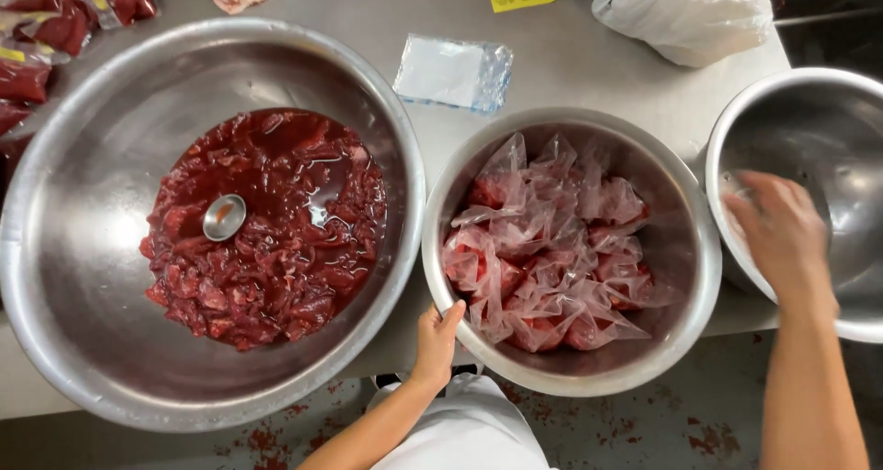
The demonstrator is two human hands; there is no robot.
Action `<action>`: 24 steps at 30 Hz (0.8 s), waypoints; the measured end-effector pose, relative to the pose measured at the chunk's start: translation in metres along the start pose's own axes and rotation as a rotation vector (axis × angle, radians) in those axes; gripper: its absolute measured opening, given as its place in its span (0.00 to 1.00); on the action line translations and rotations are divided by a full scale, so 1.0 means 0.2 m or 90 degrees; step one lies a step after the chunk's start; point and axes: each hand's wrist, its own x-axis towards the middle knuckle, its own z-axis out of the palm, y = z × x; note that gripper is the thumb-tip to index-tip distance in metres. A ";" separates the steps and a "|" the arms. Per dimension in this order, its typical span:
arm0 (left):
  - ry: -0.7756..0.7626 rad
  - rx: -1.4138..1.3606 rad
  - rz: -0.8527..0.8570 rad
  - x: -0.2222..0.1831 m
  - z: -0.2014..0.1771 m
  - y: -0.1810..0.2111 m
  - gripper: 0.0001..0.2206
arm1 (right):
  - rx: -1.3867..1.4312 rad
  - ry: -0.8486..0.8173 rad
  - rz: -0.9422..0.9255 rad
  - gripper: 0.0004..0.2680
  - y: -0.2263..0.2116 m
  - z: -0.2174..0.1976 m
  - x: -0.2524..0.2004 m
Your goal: Scooping marinated meat into plastic bags, weighing them on a scale, and placing them into a large bowl for storage.
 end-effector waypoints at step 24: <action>-0.112 -0.005 0.017 -0.47 -0.31 -0.12 0.21 | -0.095 -0.370 0.127 0.19 -0.34 0.31 -0.05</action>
